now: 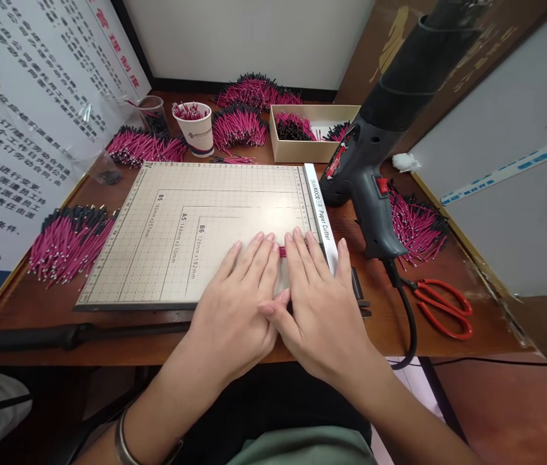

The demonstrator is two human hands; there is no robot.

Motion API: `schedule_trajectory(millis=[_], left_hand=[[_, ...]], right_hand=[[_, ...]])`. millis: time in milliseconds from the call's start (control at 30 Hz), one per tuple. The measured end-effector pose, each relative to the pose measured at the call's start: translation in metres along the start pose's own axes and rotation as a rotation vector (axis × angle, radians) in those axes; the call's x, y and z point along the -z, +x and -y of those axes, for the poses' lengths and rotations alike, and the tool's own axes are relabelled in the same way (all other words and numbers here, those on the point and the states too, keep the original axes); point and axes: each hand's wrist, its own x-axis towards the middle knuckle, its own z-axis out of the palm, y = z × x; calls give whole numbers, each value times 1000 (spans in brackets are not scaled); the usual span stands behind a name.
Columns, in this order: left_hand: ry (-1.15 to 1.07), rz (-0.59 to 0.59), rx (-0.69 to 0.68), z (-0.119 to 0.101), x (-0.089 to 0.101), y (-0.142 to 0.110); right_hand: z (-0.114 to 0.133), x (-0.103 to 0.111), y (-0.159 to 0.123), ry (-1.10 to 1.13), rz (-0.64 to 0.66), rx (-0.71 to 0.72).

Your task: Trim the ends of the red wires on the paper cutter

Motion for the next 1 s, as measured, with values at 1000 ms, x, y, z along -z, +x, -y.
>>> schedule_trajectory(millis=[1000], left_hand=[[73, 46, -196, 0, -2, 14]], right_hand=[[-54, 15, 33, 418, 90, -230]])
